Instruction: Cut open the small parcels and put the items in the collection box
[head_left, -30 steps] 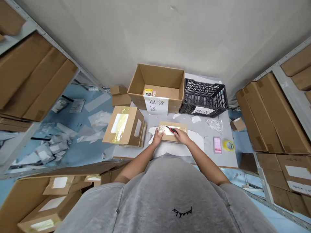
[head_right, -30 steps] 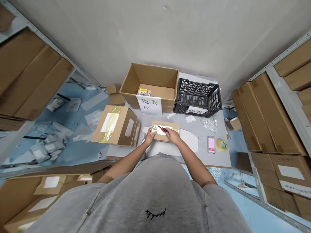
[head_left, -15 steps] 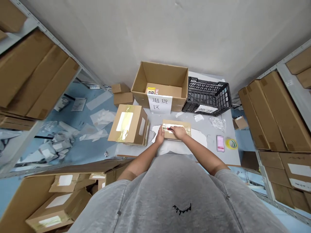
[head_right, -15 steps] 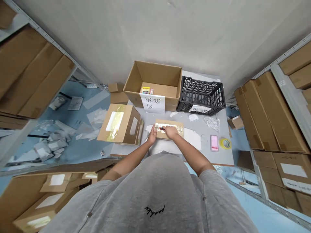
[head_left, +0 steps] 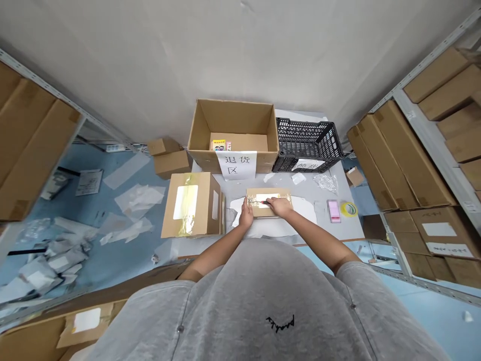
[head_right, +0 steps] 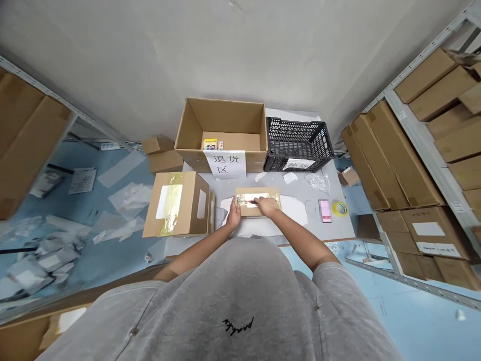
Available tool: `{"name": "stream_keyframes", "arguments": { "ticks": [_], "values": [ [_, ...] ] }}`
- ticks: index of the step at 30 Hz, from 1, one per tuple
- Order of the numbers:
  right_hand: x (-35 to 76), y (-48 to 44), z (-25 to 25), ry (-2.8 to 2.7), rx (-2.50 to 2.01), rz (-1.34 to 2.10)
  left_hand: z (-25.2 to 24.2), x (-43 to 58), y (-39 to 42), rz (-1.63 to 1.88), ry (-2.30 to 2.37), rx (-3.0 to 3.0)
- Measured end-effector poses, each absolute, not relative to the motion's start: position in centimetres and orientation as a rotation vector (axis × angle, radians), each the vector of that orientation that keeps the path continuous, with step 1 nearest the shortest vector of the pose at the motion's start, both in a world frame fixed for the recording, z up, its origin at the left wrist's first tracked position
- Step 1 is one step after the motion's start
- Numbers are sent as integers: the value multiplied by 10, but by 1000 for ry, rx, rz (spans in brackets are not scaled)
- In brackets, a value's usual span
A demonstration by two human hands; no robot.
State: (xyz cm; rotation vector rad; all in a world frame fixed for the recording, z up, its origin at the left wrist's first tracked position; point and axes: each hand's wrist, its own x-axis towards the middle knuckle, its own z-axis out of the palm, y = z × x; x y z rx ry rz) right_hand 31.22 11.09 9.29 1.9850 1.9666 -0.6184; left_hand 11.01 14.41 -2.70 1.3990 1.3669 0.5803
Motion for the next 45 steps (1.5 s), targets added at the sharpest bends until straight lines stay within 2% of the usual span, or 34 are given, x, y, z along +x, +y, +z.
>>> {"name": "stream_keyframes", "arguments": {
  "ticks": [16, 21, 36, 45],
  "values": [
    [323, 107, 83, 2075, 2051, -660, -39, 110, 142, 568, 1335, 1426],
    [308, 120, 90, 2111, 1939, -652, -39, 110, 142, 578, 1346, 1435],
    [288, 125, 95, 1983, 1950, -611, -45, 112, 142, 612, 1322, 1433],
    [313, 112, 102, 1886, 1955, -580, -48, 112, 141, 644, 1316, 1374]
  ]
}}
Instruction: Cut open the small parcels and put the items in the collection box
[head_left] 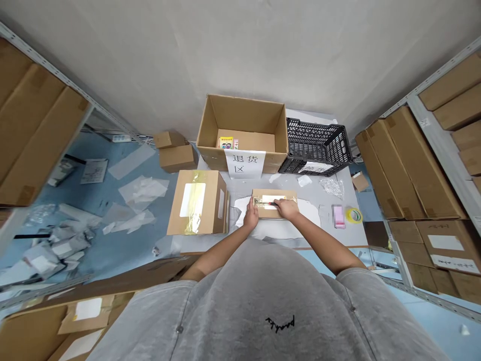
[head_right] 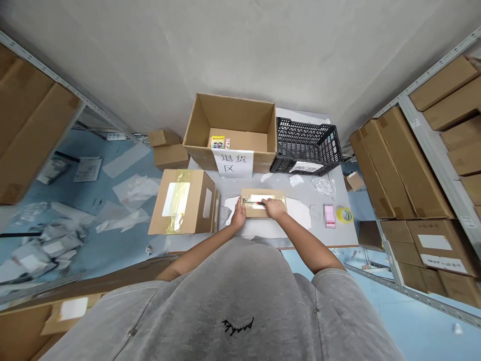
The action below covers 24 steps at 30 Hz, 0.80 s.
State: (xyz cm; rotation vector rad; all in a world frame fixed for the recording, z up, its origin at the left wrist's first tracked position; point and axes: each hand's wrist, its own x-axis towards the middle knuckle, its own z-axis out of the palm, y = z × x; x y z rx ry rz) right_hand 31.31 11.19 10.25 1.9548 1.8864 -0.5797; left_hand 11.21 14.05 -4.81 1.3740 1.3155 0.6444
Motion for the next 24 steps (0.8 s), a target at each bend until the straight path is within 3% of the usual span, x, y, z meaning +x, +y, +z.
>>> {"name": "stream_keyframes", "arguments": {
  "ticks": [20, 24],
  "values": [
    [425, 33, 119, 1622, 2234, -482, -39, 110, 145, 556, 1407, 1476],
    [448, 10, 114, 1490, 2471, -520, -31, 107, 144, 517, 1481, 1545]
  ]
}}
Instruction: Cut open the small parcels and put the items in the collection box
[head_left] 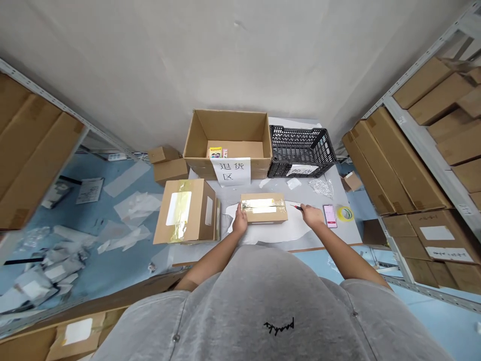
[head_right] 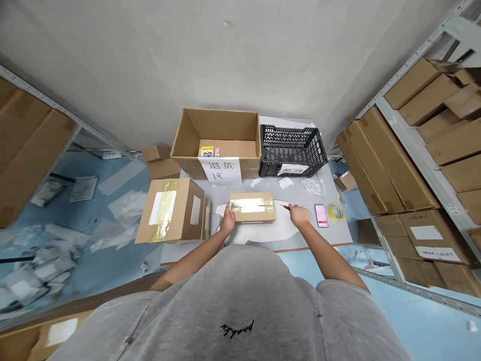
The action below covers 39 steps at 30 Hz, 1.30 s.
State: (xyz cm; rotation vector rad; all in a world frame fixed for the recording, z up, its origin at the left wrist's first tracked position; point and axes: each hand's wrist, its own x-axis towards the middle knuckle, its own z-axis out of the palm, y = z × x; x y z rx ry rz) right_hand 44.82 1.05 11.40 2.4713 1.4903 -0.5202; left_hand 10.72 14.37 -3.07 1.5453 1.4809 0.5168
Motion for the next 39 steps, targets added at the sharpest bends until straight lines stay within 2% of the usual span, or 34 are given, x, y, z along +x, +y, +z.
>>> {"name": "stream_keyframes", "arguments": {
  "ticks": [3, 6, 8, 9, 13, 17, 29, 36, 39],
  "values": [
    [457, 1, 101, 1257, 2877, -729, -18, 108, 144, 445, 1600, 1717],
    [440, 10, 80, 958, 3251, -1235, 1, 120, 149, 399, 1584, 2045],
    [419, 24, 64, 885, 3315, -1497, 16, 138, 156, 344, 1389, 2268],
    [408, 31, 56, 880, 3341, -1516, 23, 149, 160, 303, 1267, 2353],
    [382, 48, 29, 817, 3446, -1227, 39, 198, 175, 165, 1020, 2526],
    [384, 47, 18, 785, 3466, -1212, 37, 227, 186, 81, 890, 2551],
    [379, 76, 43, 1076, 3302, -1388, 17, 217, 201, 110, 988, 2331],
    [370, 75, 59, 1092, 3269, -1204, 11, 222, 183, 261, 1029, 2311],
    [364, 57, 61, 923, 3373, -1459, 11, 222, 176, 287, 1014, 2309]
  ]
}}
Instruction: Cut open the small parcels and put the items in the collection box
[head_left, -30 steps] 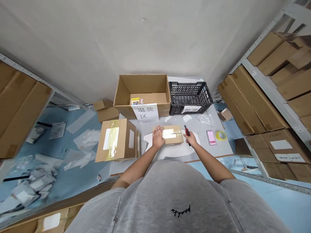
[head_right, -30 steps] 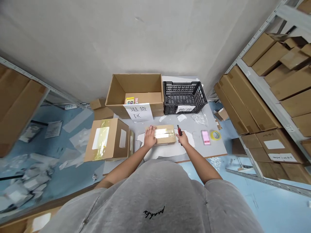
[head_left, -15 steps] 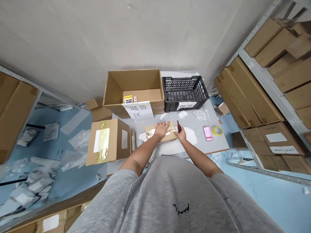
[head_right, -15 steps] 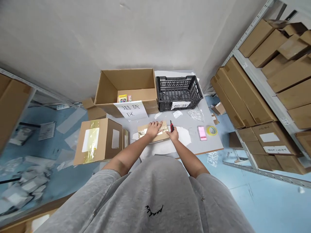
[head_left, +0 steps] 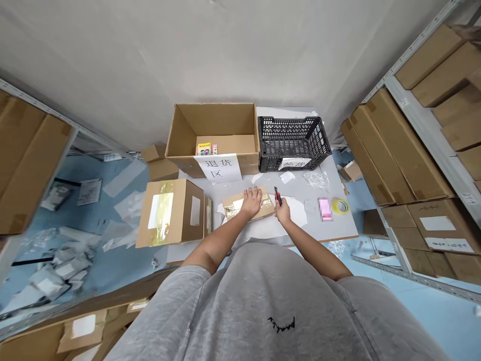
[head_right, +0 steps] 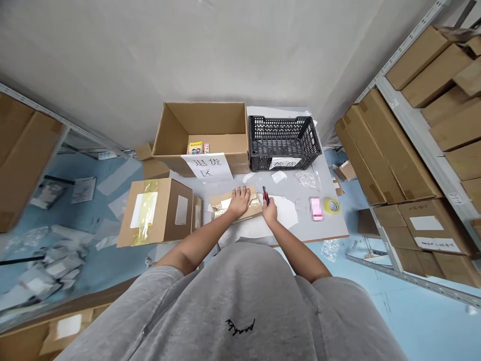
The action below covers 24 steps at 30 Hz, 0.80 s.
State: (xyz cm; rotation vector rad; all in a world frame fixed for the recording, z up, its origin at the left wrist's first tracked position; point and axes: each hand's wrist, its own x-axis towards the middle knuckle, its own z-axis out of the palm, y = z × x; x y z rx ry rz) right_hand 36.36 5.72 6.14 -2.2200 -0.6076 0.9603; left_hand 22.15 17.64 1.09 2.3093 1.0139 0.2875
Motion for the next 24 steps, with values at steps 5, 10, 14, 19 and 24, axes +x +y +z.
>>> {"name": "stream_keyframes", "arguments": {
  "ticks": [5, 10, 14, 19, 24],
  "values": [
    [344, 37, 62, -358, -1936, 1275, 15, 223, 186, 171, 1011, 2350],
    [329, 46, 64, -340, -1983, 1280, 15, 228, 192, 130, 976, 2387],
    [323, 58, 65, -365, -2048, 1257, 12, 228, 189, 184, 1001, 2347],
    [320, 63, 65, -390, -2065, 1230, 12, 228, 193, 164, 1004, 2339],
    [320, 61, 65, -413, -2064, 1245, 11, 229, 196, 111, 974, 2400]
  ]
}}
